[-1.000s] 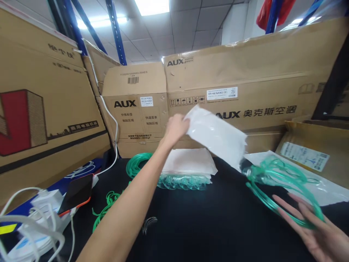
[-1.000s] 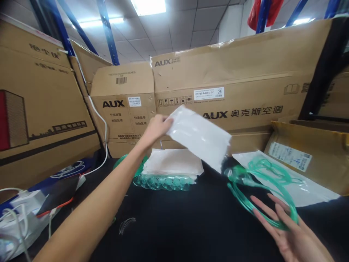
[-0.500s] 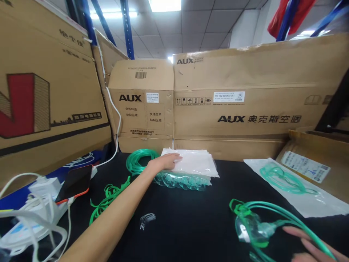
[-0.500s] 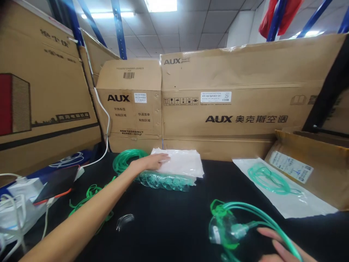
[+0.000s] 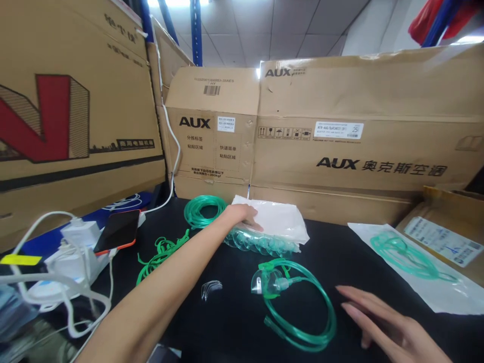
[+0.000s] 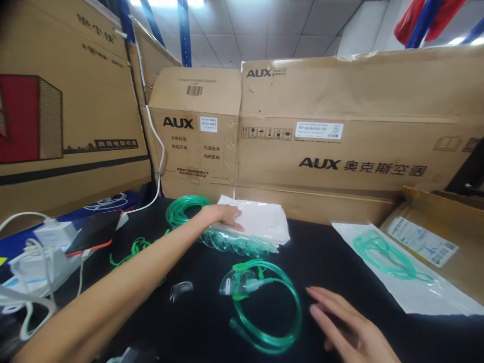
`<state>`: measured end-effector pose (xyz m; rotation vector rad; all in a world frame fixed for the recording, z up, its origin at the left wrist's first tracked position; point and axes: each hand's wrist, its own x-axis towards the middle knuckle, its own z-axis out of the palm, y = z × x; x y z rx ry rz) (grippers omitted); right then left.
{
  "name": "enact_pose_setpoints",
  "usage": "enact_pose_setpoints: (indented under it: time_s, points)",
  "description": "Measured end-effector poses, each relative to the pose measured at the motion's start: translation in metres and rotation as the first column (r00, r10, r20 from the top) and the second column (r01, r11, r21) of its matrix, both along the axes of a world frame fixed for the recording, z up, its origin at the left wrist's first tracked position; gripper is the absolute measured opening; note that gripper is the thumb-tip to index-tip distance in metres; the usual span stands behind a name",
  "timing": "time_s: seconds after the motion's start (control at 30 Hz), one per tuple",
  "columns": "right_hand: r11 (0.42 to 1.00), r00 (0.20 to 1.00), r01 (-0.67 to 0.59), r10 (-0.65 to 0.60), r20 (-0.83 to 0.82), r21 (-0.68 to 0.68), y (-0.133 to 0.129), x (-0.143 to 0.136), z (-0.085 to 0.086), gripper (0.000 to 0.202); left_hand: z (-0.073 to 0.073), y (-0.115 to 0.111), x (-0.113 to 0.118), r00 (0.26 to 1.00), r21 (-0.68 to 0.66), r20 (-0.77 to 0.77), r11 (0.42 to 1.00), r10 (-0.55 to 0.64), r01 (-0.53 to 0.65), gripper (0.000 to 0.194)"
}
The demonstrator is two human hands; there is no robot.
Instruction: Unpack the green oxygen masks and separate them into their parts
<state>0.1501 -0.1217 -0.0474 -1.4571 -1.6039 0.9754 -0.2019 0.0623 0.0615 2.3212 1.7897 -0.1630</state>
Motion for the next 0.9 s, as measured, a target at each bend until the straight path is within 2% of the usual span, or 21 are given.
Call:
enact_pose_setpoints:
  time_s: [0.07, 0.1, 0.2, 0.27, 0.33, 0.37, 0.43, 0.5, 0.57, 0.63, 0.8, 0.9]
  points:
    - [0.984, 0.990, 0.053, -0.075, 0.123, 0.172, -0.001, 0.006, 0.000, 0.048, 0.008, -0.008, 0.003, 0.999, 0.042, 0.045, 0.999, 0.007, -0.009, 0.038]
    - [0.974, 0.985, 0.042, -0.078, 0.157, 0.221, -0.003, 0.005, 0.003, 0.045, 0.013, -0.015, 0.005, 0.997, 0.083, 0.081, 0.996, 0.004, -0.010, 0.040]
    - [0.945, 0.972, -0.083, 0.006, 0.236, 0.316, -0.007, -0.011, 0.015, 0.035, 0.022, -0.049, 0.012, 0.971, 0.271, 0.229, 0.963, -0.063, -0.002, 0.049]
    - [0.882, 0.963, -0.165, 0.046, 0.266, 0.442, -0.004, -0.031, 0.021, 0.028, 0.018, -0.083, 0.020, 0.935, 0.376, 0.322, 0.926, -0.152, 0.022, 0.045]
    - [0.792, 0.944, -0.265, 0.096, 0.317, 0.550, 0.006, -0.052, 0.023, 0.023, 0.003, -0.119, 0.028, 0.893, 0.424, 0.387, 0.904, -0.229, 0.048, 0.043]
    - [0.757, 0.922, -0.336, 0.143, 0.360, 0.560, 0.012, -0.062, 0.023, 0.023, -0.009, -0.135, 0.031, 0.843, 0.449, 0.472, 0.893, -0.258, 0.022, 0.040]
    - [0.722, 0.851, -0.485, 0.260, 0.457, 0.493, 0.026, -0.079, 0.022, 0.022, -0.035, -0.161, 0.037, 0.775, 0.411, 0.580, 0.911, -0.251, -0.012, 0.033]
    - [0.710, 0.794, -0.568, 0.340, 0.503, 0.416, 0.036, -0.089, 0.019, 0.018, -0.059, -0.175, 0.041, 0.753, 0.363, 0.620, 0.931, -0.219, -0.029, 0.029]
    - [0.708, 0.777, -0.593, 0.376, 0.505, 0.385, 0.039, -0.091, 0.015, 0.018, -0.073, -0.182, 0.043, 0.742, 0.325, 0.642, 0.945, -0.194, -0.033, 0.026]
    - [0.704, 0.759, -0.617, 0.416, 0.500, 0.352, 0.036, -0.086, 0.010, 0.023, -0.077, -0.184, 0.045, 0.732, 0.288, 0.655, 0.957, -0.188, -0.012, 0.026]
    - [0.719, 0.755, -0.633, 0.492, 0.433, 0.287, 0.022, -0.066, 0.002, 0.017, -0.072, -0.188, 0.053, 0.749, 0.197, 0.627, 0.974, -0.213, 0.112, 0.042]
    - [0.735, 0.767, -0.621, 0.496, 0.407, 0.274, 0.020, -0.062, 0.001, 0.019, -0.073, -0.189, 0.057, 0.746, 0.165, 0.641, 0.982, -0.180, 0.094, 0.034]
